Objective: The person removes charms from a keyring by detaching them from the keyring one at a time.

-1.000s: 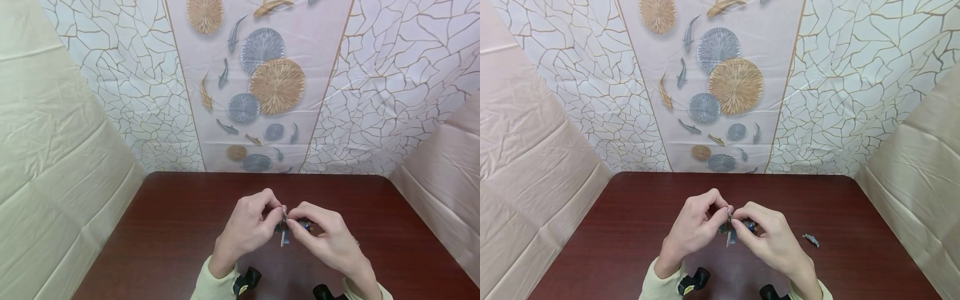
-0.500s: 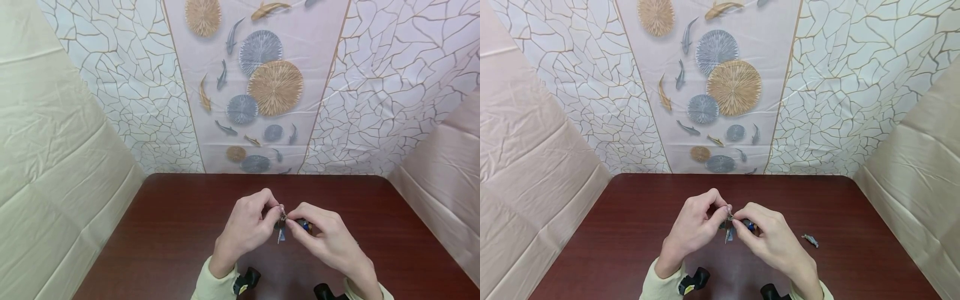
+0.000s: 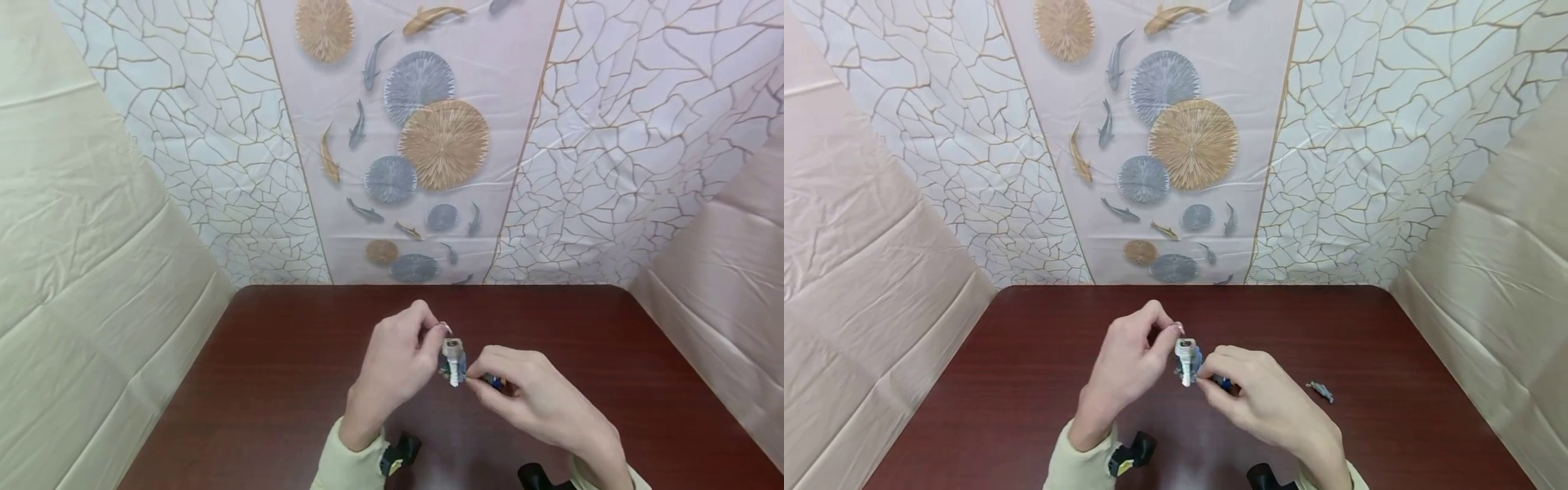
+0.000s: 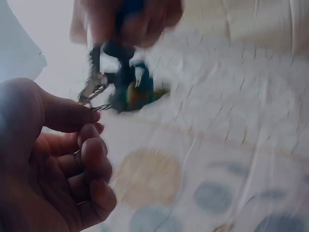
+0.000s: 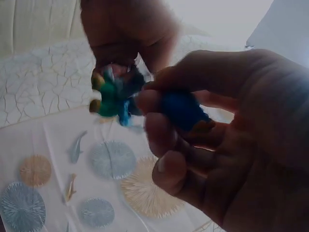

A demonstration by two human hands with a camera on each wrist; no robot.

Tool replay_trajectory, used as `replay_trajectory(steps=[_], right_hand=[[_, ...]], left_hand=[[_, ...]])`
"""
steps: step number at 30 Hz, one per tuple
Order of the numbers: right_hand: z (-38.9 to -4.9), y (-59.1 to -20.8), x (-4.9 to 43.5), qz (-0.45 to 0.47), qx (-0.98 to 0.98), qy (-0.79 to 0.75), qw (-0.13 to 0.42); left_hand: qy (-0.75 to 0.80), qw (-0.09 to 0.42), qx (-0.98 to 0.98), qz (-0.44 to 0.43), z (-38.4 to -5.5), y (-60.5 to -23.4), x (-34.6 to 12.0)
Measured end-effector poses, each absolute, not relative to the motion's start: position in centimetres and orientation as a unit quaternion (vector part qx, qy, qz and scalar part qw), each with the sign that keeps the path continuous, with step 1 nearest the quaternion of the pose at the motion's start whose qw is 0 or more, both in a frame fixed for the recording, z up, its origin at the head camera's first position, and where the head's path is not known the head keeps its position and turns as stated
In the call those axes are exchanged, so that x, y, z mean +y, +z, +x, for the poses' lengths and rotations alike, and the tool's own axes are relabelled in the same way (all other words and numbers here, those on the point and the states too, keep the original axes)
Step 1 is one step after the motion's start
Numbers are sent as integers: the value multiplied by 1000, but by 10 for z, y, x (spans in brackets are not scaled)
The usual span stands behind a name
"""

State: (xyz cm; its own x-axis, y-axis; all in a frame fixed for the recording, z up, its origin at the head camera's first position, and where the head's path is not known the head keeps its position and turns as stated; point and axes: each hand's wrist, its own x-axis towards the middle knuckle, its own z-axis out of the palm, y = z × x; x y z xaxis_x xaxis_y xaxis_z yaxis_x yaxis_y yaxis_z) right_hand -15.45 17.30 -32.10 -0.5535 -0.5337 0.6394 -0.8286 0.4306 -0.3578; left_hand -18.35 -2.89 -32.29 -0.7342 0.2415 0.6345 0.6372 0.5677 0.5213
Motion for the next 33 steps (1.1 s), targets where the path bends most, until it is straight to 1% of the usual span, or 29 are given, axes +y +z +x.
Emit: replay_trajectory(steps=[3,6,13,24,28,33], right_hand=[[-153,-320,175,427,-807,341,223],[-154,-319,176,421,-803,356,227],[-162,-322,182,401,-821,356,196],[-179,-335,201,379,-840,338,190],[-183,-343,207,360,-856,332,167],[-188,-354,216,348,-867,339,109]], left_hand=[[-410,261,-835,-258,-185,-321,-34],[-434,260,-817,-277,-185,-319,-38],[-451,254,-804,-292,-189,-319,-37],[-471,243,-799,-283,-189,-319,-41],[-466,248,-800,-284,-189,-319,-41],[-472,249,-798,-280,-190,-320,-41]])
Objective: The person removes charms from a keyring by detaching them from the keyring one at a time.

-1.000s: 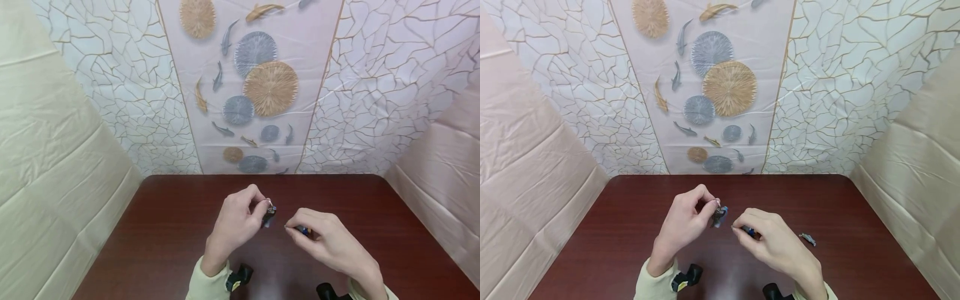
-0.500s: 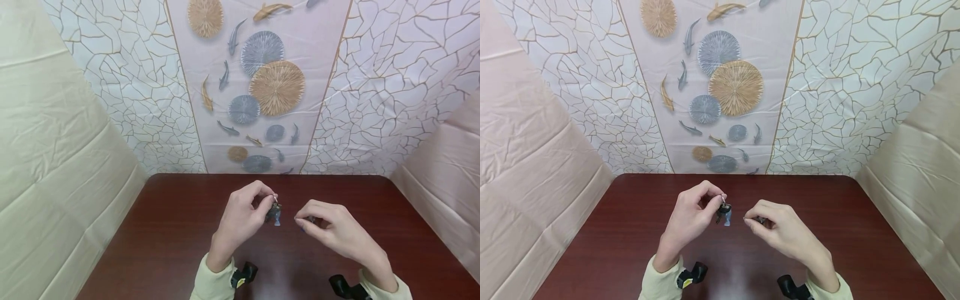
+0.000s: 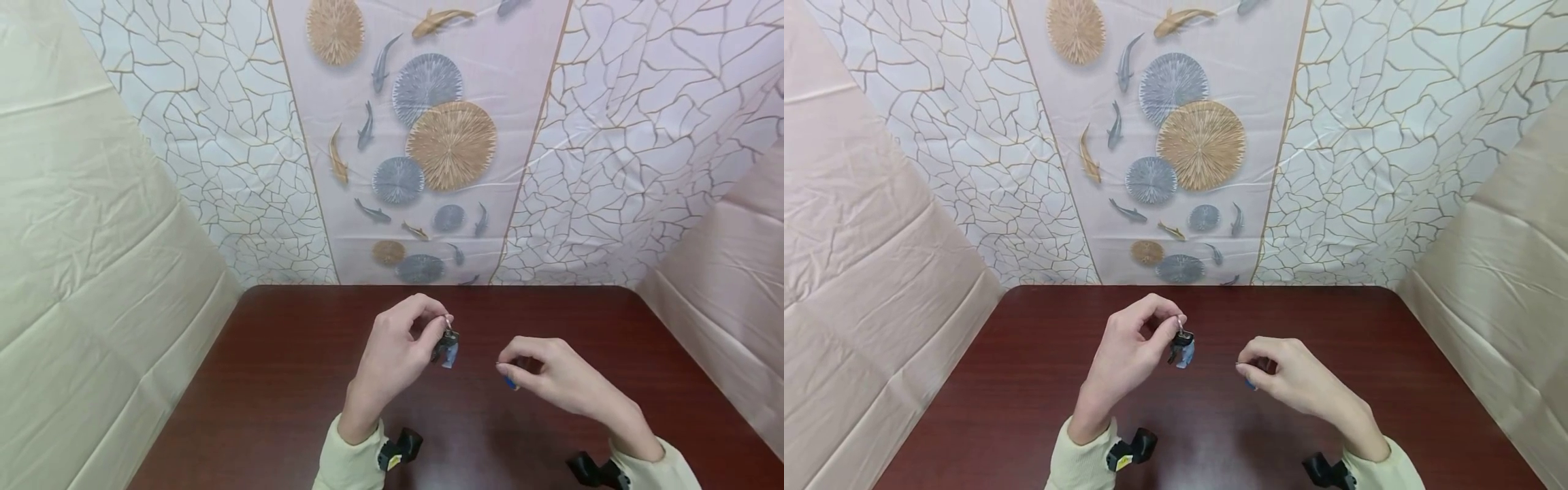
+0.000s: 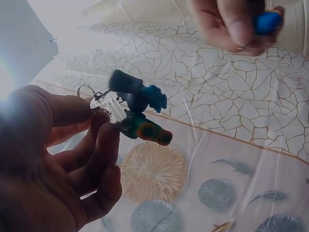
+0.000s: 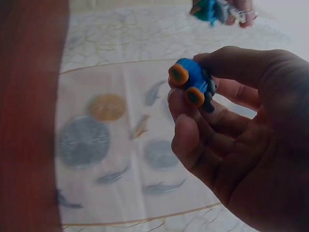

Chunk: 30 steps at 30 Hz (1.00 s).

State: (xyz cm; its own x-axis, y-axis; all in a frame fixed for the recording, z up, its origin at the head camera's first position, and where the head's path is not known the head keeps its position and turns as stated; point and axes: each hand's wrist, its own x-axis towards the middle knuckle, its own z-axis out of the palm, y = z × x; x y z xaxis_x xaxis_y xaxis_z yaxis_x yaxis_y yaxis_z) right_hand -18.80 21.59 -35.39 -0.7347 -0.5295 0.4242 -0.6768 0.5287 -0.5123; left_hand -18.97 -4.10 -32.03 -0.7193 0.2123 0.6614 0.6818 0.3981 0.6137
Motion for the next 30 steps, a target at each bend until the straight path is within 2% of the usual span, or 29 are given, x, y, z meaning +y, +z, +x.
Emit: replay_trajectory(steps=[13,22,30], right_hand=[[-218,-391,253,280,-905,321,-21],[-230,-413,274,244,-903,346,-73],[-239,-435,292,230,-906,343,-95]], left_hand=[[-478,235,-810,-246,-190,-322,-41],[-485,235,-806,-247,-190,-323,-41],[-488,229,-805,-247,-189,-321,-41]])
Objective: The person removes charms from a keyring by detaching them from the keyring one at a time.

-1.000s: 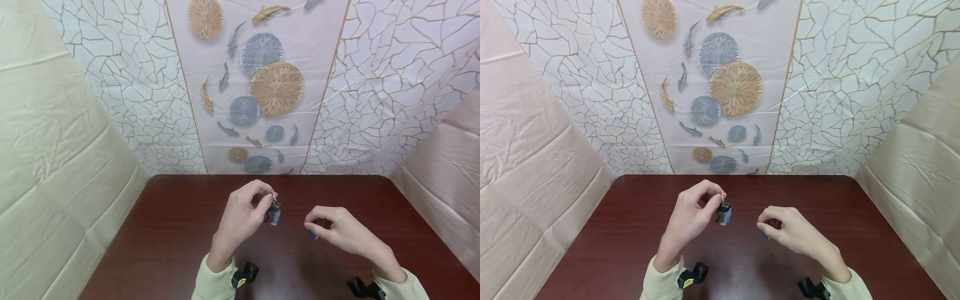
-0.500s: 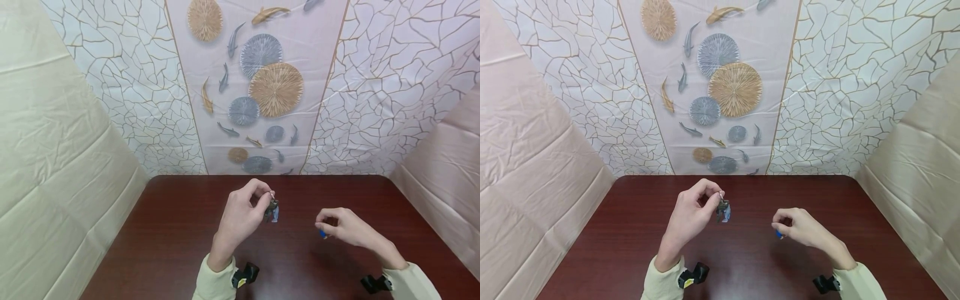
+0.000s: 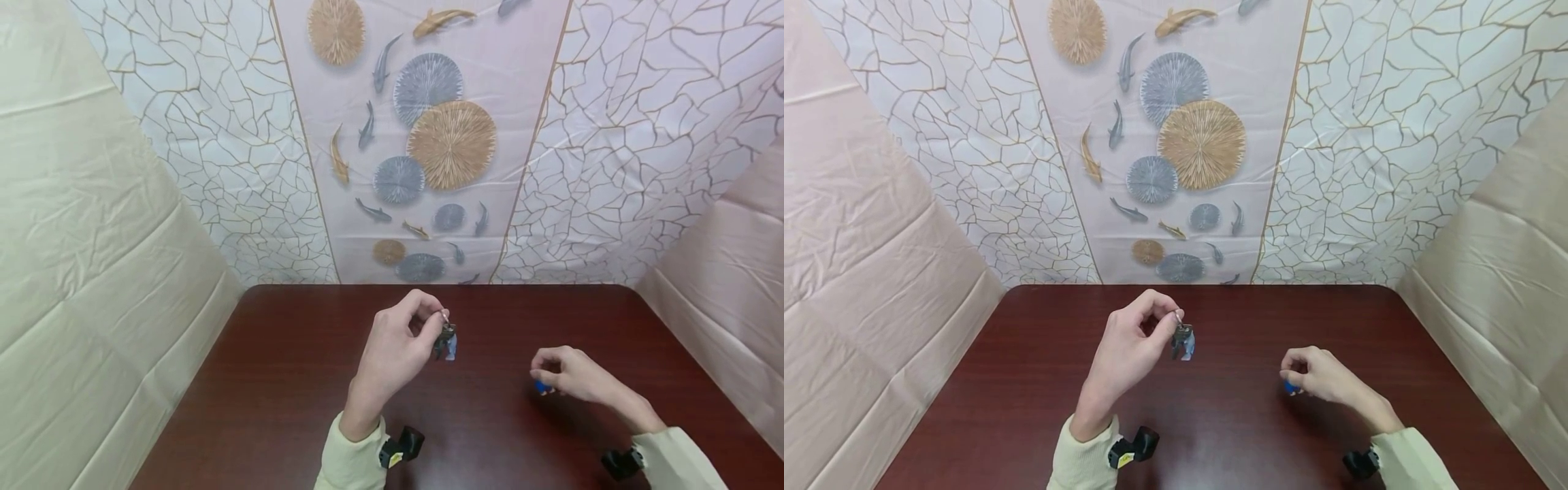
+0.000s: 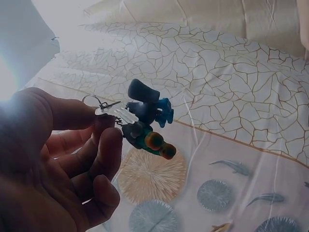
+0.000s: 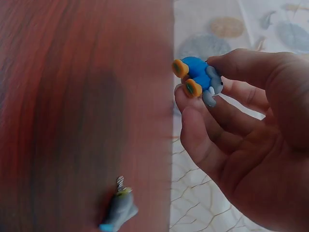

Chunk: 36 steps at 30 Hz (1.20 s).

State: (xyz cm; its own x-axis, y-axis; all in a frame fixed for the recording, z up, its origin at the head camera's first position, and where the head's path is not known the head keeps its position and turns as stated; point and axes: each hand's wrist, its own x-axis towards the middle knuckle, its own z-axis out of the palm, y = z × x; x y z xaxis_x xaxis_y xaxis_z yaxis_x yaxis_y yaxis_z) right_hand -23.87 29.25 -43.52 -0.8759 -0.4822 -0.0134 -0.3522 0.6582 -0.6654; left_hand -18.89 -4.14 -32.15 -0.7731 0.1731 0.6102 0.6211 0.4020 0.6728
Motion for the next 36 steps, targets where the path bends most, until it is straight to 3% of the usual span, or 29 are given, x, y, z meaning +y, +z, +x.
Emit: replay_trajectory(steps=[22,36], right_hand=[[-246,-465,308,-188,916,-320,152],[-247,-444,310,-225,935,-243,124]], left_hand=[[-501,228,-795,-256,-189,-320,-40],[-499,224,-796,-260,-189,-320,-41]])
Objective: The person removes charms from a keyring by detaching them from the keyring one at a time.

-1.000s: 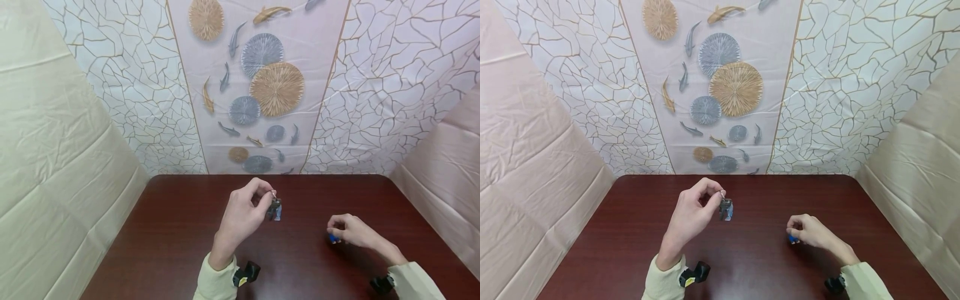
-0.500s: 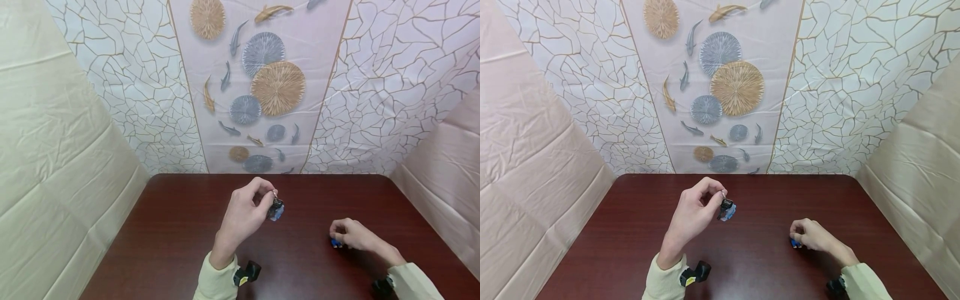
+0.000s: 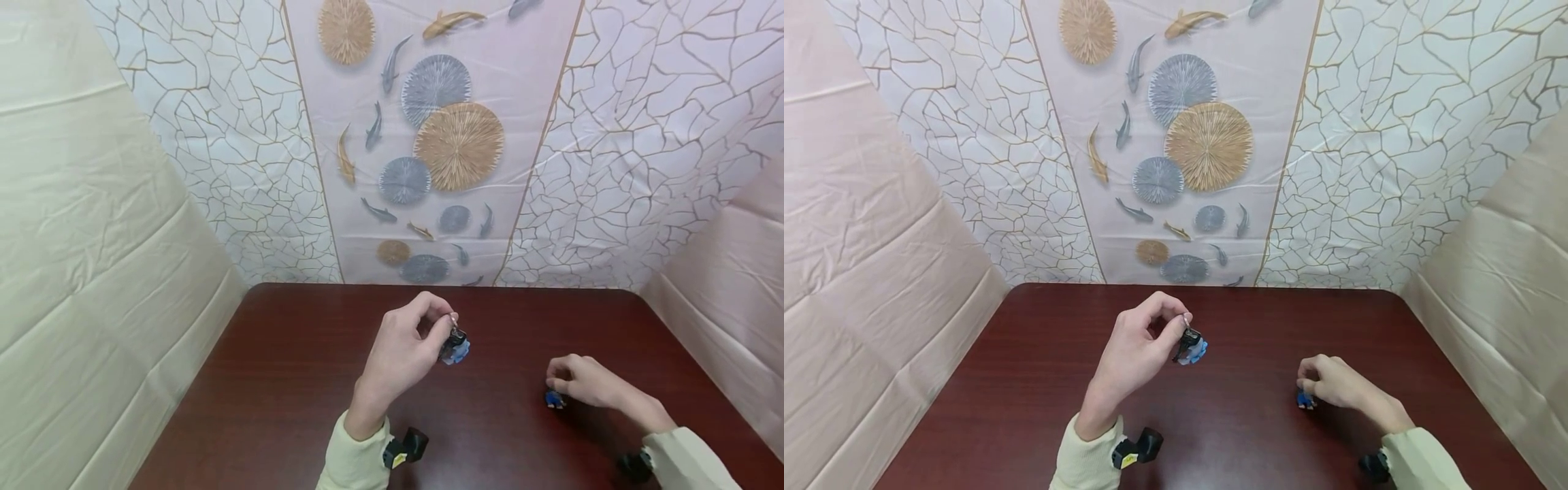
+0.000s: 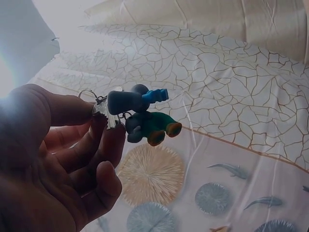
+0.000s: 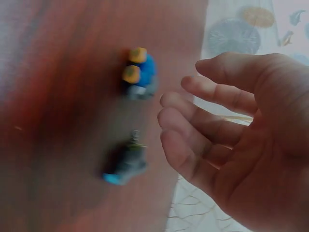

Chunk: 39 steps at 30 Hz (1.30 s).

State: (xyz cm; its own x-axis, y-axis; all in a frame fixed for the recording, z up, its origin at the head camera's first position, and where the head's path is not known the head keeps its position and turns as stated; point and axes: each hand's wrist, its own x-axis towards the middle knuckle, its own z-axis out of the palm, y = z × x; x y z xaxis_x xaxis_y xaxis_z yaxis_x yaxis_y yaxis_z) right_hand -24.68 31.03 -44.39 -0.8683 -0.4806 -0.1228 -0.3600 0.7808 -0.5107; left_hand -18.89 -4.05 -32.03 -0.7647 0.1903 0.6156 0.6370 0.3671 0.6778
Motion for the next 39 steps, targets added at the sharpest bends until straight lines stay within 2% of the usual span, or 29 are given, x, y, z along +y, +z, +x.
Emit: replay_trajectory(steps=[12,23,33,39], right_hand=[[-247,-401,290,-263,935,-223,85],[-235,-357,243,-284,933,-219,35],[-219,-332,207,-330,908,-256,-35],[-211,-321,194,-333,897,-289,-42]], left_hand=[[-500,229,-794,-259,-188,-320,-42],[-494,220,-798,-265,-188,-321,-41],[-501,200,-800,-262,-187,-320,-41],[-508,187,-798,-266,-187,-320,-40]])
